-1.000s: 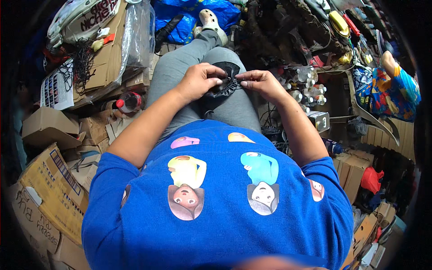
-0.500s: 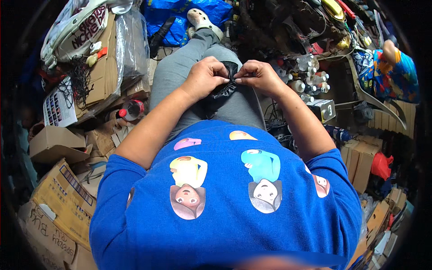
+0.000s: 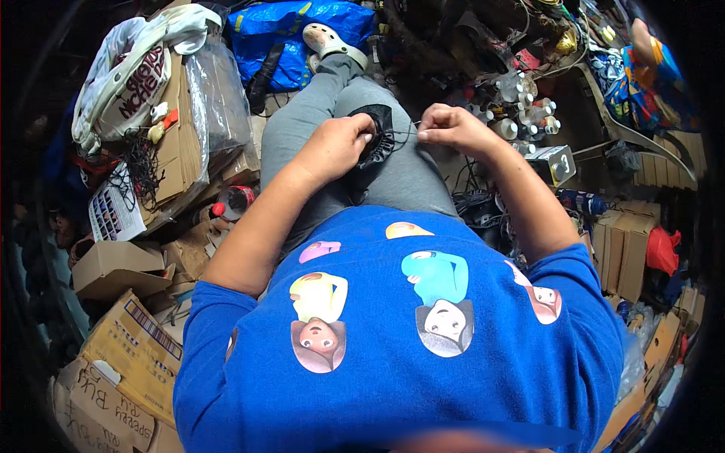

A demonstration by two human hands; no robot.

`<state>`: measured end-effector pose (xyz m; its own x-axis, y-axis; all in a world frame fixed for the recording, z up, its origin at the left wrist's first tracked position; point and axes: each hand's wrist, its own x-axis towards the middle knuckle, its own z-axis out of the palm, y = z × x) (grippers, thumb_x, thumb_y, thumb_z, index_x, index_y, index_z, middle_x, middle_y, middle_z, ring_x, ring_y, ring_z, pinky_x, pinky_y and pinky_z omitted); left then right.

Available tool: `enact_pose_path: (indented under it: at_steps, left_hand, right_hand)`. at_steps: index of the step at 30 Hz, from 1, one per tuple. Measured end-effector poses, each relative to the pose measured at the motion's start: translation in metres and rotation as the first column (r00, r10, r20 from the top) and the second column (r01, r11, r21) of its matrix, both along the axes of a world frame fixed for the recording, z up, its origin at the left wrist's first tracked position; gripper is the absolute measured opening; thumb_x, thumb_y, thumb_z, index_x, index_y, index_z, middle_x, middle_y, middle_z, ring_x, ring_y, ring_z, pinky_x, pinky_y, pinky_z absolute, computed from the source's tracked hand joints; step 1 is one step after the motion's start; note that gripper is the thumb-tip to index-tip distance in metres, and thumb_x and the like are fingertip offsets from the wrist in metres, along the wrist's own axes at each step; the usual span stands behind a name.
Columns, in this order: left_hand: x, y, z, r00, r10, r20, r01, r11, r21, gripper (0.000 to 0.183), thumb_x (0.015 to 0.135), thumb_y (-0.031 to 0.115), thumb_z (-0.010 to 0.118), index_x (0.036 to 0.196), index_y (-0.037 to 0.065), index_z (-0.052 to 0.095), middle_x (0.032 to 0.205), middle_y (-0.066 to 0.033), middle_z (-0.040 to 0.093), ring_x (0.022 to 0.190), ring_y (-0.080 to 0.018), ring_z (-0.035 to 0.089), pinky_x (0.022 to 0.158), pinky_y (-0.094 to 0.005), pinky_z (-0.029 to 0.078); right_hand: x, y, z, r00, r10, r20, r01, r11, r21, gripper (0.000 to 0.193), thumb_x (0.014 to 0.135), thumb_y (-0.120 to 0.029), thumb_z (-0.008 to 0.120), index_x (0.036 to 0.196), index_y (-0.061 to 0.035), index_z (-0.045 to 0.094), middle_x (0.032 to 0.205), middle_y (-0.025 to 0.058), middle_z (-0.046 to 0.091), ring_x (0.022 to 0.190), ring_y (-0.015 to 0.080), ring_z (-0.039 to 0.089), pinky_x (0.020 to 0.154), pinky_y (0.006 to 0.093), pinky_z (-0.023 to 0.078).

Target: The recorder is assembling or sewing small black fabric components, likely part of shoe manufacturing.

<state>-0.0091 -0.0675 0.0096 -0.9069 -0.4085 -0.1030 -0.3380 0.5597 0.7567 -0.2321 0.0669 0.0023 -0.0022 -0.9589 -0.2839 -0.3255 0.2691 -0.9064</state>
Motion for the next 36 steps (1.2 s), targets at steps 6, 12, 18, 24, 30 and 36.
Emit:
enact_pose_path:
  at_steps: [6,12,18,24,30,36]
  left_hand:
    - [-0.006,-0.002,0.001,0.994,-0.107,-0.025,0.104,0.99,-0.1,0.014,0.083,0.012,0.055,0.093,0.003,0.055,0.084,-0.0214,0.06,0.082,-0.0384,0.058,0.069,-0.0418,0.046]
    - [-0.002,-0.002,-0.003,0.993,-0.113,-0.015,0.111,0.989,-0.102,0.013,0.084,0.015,0.054,0.091,0.003,0.054,0.083,-0.0227,0.058,0.082,-0.0408,0.057,0.068,-0.045,0.045]
    - [0.001,-0.005,-0.008,0.985,-0.163,-0.06,0.154,0.979,-0.135,0.009,0.082,0.011,0.052,0.089,0.005,0.053,0.079,-0.0209,0.057,0.079,-0.0399,0.055,0.067,-0.0454,0.044]
    - [0.065,-0.024,-0.023,0.977,-0.108,-0.185,0.029,0.922,-0.385,0.015,0.074,0.003,0.053,0.088,0.005,0.056,0.076,-0.0168,0.058,0.074,-0.0348,0.057,0.066,-0.0421,0.045]
    - [0.093,-0.033,0.044,0.854,0.472,-0.22,-0.32,0.81,0.492,0.008,0.082,0.009,0.063,0.079,0.002,0.06,0.079,-0.0053,0.062,0.077,-0.0153,0.058,0.072,-0.028,0.045]
    - [0.025,0.021,0.063,0.819,0.178,-0.545,0.472,0.332,0.817,0.025,0.095,0.027,0.046,0.09,0.003,0.052,0.085,-0.0129,0.061,0.085,-0.0235,0.062,0.079,-0.0374,0.048]
  right_hand:
    - [-0.029,-0.027,0.008,0.895,-0.175,-0.411,0.078,0.967,-0.241,0.016,0.081,-0.017,0.065,0.085,-0.0019,0.059,0.091,0.0053,0.052,0.079,0.0141,0.052,0.073,0.0267,0.044]
    - [0.002,-0.024,0.046,0.733,0.033,-0.68,-0.255,0.939,-0.229,0.015,0.077,-0.021,0.062,0.087,-0.0102,0.063,0.089,0.0076,0.06,0.092,0.0267,0.058,0.078,0.0388,0.043]
    - [0.045,-0.034,0.042,0.434,0.282,-0.856,-0.514,0.858,0.022,0.006,0.079,-0.015,0.054,0.083,-0.0136,0.058,0.071,0.0061,0.061,0.077,0.0248,0.061,0.075,0.0378,0.039]
    - [0.006,-0.014,0.023,0.527,0.187,-0.829,-0.458,0.884,-0.092,0.004,0.076,-0.011,0.055,0.08,-0.0103,0.055,0.071,0.0096,0.06,0.074,0.0293,0.059,0.077,0.039,0.04]
    - [-0.018,-0.012,0.031,0.9,-0.316,0.299,0.339,0.94,-0.027,0.015,0.083,-0.017,0.065,0.085,-0.0033,0.061,0.076,0.0005,0.058,0.077,0.011,0.056,0.074,0.0271,0.045]
    - [0.068,-0.052,0.046,0.561,-0.026,0.828,0.234,0.964,-0.128,0.023,0.09,-0.029,0.057,0.089,-0.006,0.059,0.076,0.0035,0.058,0.073,0.0125,0.054,0.068,0.0275,0.045]
